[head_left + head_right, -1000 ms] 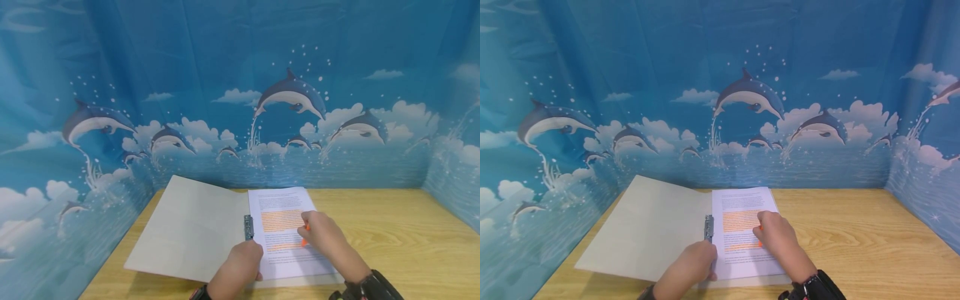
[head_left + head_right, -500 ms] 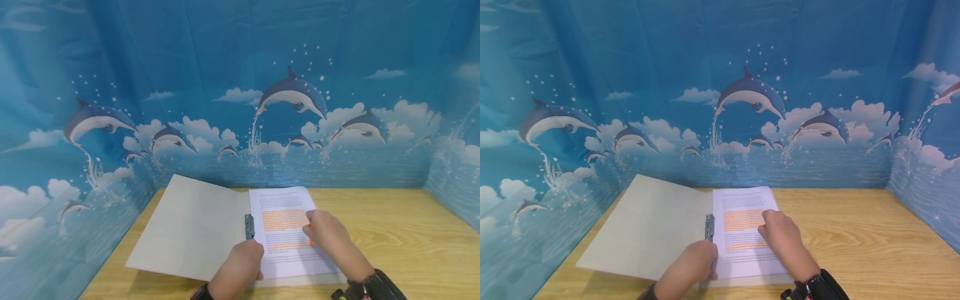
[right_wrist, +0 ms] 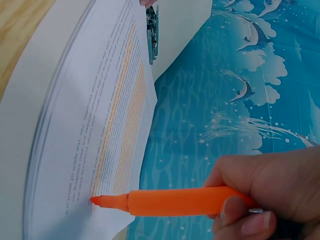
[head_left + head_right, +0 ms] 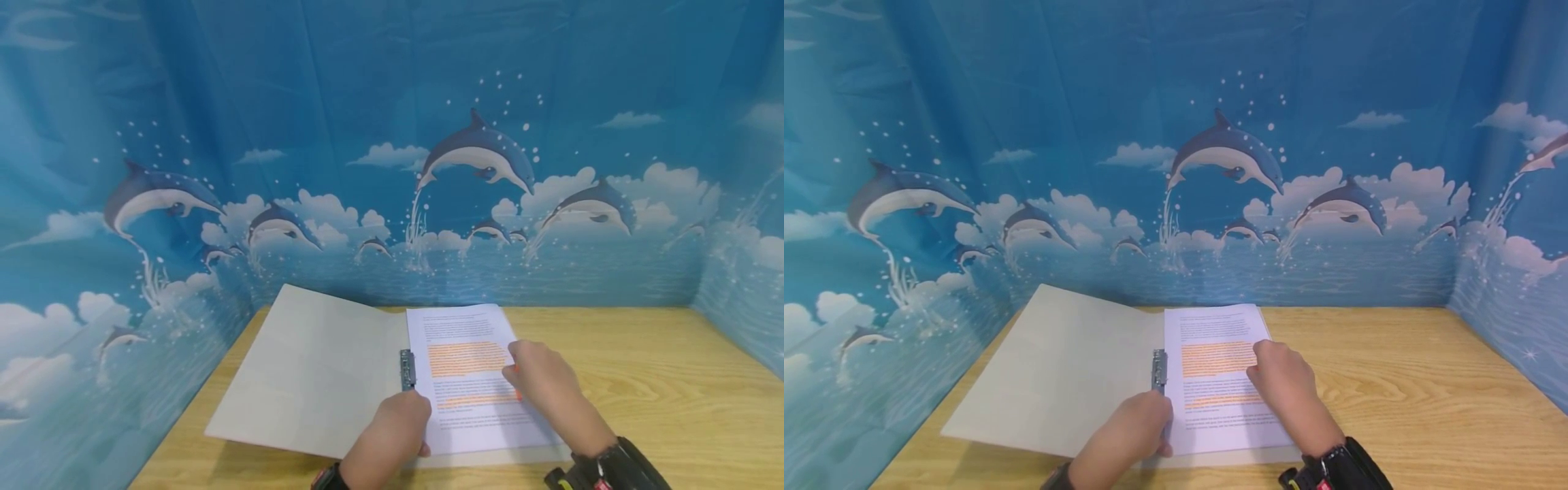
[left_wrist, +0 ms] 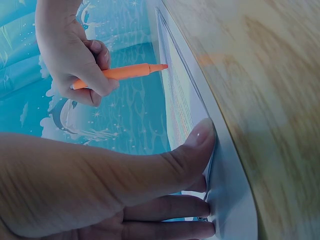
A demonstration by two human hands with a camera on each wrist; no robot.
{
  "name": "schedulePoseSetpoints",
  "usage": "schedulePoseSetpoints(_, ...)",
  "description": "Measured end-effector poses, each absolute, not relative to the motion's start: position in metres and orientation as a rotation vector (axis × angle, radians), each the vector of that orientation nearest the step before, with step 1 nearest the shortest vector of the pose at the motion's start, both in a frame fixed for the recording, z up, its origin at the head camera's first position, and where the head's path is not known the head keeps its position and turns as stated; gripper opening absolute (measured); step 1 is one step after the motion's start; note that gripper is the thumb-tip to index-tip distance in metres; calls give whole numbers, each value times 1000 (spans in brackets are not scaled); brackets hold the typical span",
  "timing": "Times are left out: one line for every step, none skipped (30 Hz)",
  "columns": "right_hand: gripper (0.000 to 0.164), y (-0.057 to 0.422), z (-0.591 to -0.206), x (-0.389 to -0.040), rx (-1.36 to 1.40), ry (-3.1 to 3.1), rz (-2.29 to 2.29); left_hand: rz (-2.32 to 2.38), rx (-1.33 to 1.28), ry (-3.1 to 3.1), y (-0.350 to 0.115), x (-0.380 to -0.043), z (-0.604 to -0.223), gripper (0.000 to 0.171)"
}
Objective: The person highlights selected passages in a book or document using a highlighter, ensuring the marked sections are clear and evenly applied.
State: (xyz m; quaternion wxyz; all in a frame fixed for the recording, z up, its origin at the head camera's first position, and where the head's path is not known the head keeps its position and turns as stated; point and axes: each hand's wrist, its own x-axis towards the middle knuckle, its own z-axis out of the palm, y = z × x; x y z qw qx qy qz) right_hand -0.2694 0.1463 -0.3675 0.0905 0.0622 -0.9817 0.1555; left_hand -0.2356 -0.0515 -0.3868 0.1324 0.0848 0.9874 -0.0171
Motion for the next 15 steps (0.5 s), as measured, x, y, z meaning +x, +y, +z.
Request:
schedulePoseSetpoints(22,146,-367,-269,183,-2919,458,-55,247,2865,-51,-236,-387,39)
schedulePoseSetpoints(22,147,-367,-269,181,-2920,453,-60,246,2863,-51,-236,-387,39)
schedulePoseSetpoints(22,147,-367,-270,181,-2920,451,-62,242,2860,-51,-237,-387,39)
schedulePoseSetpoints(22,147,-367,-270,180,-2921,452,-68,241,2857,-51,-237,-387,39)
schedulePoseSetpoints(21,147,-367,-270,180,-2923,455,-69,234,2853,-51,-237,-387,39)
schedulePoseSetpoints(22,147,-367,-269,180,-2922,456,-75,231,2850,-51,-238,-388,38)
schedulePoseSetpoints(21,148,-366,-270,180,-2918,458,-67,221,2844,-50,-238,-388,38)
schedulePoseSetpoints(21,148,-365,-269,184,-2906,470,-58,212,2839,-50,-239,-389,37)
schedulePoseSetpoints(21,148,-364,-269,184,-2892,487,-50,204,2834,-50,-239,-389,36)
schedulePoseSetpoints(21,147,-362,-269,193,-2871,501,-48,197,2831,-49,-239,-390,36)
schedulePoseSetpoints(21,146,-360,-268,210,-2848,535,-42,188,2827,-49,-239,-390,35)
schedulePoseSetpoints(21,145,-358,-267,238,-2827,576,-33,179,2824,-49,-240,-390,35)
schedulePoseSetpoints(21,142,-357,-266,273,-2813,624,-25,167,2820,-49,-240,-390,35)
schedulePoseSetpoints(21,139,-356,-266,315,-2807,684,-25,162,2820,-49,-240,-391,35)
schedulePoseSetpoints(22,135,-355,-265,350,-2811,747,-31,155,2818,-49,-241,-391,35)
